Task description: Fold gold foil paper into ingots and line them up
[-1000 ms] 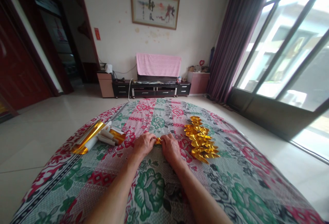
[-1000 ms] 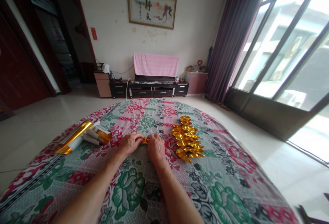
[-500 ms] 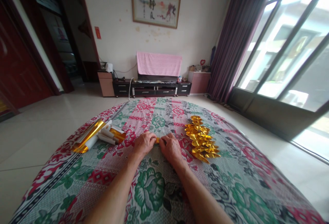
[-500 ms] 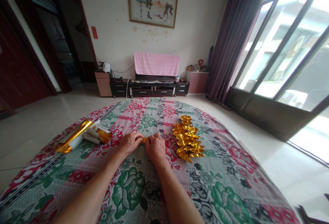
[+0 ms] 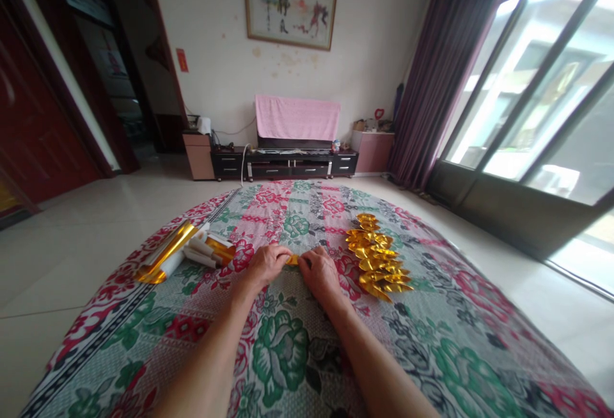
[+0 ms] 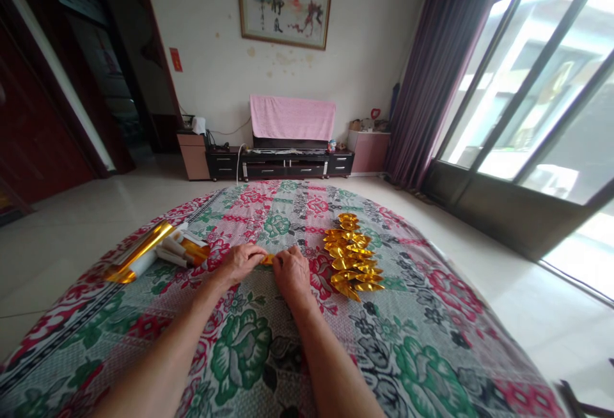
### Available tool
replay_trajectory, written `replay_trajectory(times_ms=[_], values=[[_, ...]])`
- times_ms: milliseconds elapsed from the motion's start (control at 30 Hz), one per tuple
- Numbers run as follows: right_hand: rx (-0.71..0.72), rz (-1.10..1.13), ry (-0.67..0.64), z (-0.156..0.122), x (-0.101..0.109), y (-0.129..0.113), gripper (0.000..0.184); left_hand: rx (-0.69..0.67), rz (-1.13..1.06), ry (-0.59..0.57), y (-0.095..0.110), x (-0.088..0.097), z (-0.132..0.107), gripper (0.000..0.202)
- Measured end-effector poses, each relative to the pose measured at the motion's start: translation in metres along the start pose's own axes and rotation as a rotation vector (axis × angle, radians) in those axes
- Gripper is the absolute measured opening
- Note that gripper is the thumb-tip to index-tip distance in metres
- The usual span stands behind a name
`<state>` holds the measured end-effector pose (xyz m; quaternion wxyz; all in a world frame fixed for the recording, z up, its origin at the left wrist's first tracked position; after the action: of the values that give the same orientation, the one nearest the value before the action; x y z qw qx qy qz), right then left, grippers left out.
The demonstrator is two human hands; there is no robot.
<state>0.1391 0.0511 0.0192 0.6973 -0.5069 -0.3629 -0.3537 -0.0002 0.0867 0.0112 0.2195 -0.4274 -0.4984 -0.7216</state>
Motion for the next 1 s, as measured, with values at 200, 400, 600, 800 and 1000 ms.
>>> replay_trajectory(times_ms=[200, 400, 600, 800, 1000], values=[[-0.003, 0.006, 0.000, 0.0001, -0.0019, 0.0010, 0.023, -0.046, -0.165, -0.024, -0.0104, 0.0032, -0.0017, 0.024], [0.006, 0.007, 0.009, 0.0003, -0.0026, 0.0021, 0.023, -0.048, -0.153, 0.013, -0.0088, 0.0034, -0.0047, 0.023], [0.006, 0.005, 0.013, 0.0001, -0.0012, 0.0008, 0.023, -0.005, -0.065, 0.026, -0.0047, 0.0014, -0.0030, 0.020], [0.003, 0.002, 0.009, 0.0001, -0.0011, 0.0002, 0.023, 0.026, -0.019, 0.022, -0.0047, -0.0011, -0.0013, 0.018], [0.008, 0.003, 0.019, -0.0003, -0.0004, -0.0003, 0.023, 0.017, 0.016, -0.027, -0.0038, -0.0041, -0.0008, 0.023]])
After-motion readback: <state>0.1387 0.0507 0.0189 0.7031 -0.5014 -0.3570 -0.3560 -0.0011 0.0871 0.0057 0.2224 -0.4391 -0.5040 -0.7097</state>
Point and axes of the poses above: each hand's wrist, its own z-axis towards the middle knuckle, its own x-axis out of the back of the hand, y = z × x, the point moved 6 cm from there along z, towards the middle knuckle, and after that the axes turned 10 degrees about -y, right-handed, at the moved point
